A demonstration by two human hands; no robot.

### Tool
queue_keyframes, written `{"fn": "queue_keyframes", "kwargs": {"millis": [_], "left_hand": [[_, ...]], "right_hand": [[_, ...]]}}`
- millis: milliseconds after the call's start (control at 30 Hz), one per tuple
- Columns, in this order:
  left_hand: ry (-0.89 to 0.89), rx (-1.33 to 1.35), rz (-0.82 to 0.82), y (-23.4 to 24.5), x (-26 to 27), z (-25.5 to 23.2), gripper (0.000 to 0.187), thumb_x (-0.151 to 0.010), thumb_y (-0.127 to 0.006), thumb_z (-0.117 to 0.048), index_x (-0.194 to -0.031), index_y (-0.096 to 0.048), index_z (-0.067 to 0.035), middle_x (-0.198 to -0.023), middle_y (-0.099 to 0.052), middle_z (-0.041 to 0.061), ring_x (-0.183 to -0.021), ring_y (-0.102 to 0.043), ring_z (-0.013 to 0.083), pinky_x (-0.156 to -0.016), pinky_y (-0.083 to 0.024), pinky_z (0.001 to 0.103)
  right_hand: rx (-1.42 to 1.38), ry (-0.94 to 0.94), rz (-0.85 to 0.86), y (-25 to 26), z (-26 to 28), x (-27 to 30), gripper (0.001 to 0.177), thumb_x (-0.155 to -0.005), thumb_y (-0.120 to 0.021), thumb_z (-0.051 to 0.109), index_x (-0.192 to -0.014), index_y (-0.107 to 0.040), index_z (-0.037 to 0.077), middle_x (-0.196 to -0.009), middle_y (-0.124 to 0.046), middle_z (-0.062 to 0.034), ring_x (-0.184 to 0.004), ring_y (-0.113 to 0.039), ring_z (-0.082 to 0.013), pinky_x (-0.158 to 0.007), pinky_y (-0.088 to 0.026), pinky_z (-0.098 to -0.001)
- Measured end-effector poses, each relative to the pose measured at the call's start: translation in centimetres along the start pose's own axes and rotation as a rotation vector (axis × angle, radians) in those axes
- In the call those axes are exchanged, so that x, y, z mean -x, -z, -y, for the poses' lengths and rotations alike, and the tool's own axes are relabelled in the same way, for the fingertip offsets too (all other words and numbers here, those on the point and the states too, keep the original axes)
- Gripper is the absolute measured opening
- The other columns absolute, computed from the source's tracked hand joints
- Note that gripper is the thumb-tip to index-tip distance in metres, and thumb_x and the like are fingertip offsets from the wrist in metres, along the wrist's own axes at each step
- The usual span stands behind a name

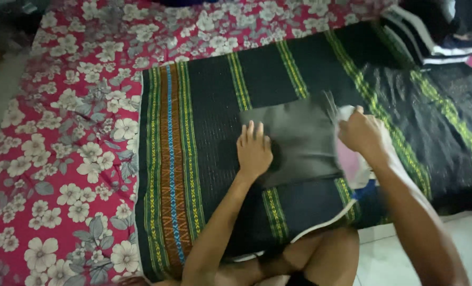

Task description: Ironing and folding a shirt on a flat surface while sitting on the floor.

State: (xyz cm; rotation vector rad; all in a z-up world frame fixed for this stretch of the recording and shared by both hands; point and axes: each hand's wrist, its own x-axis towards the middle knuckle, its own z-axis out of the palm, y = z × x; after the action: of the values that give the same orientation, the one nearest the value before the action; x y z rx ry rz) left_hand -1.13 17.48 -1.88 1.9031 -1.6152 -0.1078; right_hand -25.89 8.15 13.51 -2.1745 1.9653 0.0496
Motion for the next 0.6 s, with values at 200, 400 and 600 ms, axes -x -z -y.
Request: {"fn": "queue_keyframes", "kwargs": {"millis": [200,400,600], "left_hand": [[-0.015,-0.079,-0.070,-2.0,-3.2,3.5,0.056,-0.102,-0.048,-0.020,-0.154,-0.041,0.001,-0.163,-0.036,0.021,-0.156,-0.025,0.0414,-0.124,-0.021,0.056],[0.007,-0.151,-0.028,-2.0,-2.7,4.8,0.073,-0.087,-0.057,-0.015,-0.155,-0.036,0.003,-0.165,-0.032,0.018,-0.156,-0.020,0.0378,-0.126,-0.018,0.053],[-0.009,-0.203,-0.031,-4.0,-3.0,5.6,0.074,-0.091,-0.057,-0.017,-0.159,-0.031,-0.002,-0.168,-0.026,0.014,-0.157,-0.015,0.0345,-0.125,-0.013,0.052]], "right_hand": [[-0.154,0.211,0.081,-1.2,10.0,0.4,0.069,-0.099,-0.056,0.050,-0.147,-0.045,0.001,-0.101,-0.075,-0.0284,-0.091,-0.075,-0.0421,-0.082,-0.061,-0.0519],[-0.118,0.310,0.019,-5.9,9.9,-4.5,0.057,-0.096,-0.059,0.048,-0.123,-0.067,-0.001,-0.109,-0.072,-0.0286,-0.102,-0.070,-0.0477,-0.090,-0.057,-0.0547],[-0.044,0.061,0.028,-3.9,1.5,-8.3,0.048,-0.099,-0.056,0.042,-0.119,-0.072,0.001,-0.105,-0.078,-0.0248,-0.096,-0.076,-0.0406,-0.086,-0.060,-0.0510]]}}
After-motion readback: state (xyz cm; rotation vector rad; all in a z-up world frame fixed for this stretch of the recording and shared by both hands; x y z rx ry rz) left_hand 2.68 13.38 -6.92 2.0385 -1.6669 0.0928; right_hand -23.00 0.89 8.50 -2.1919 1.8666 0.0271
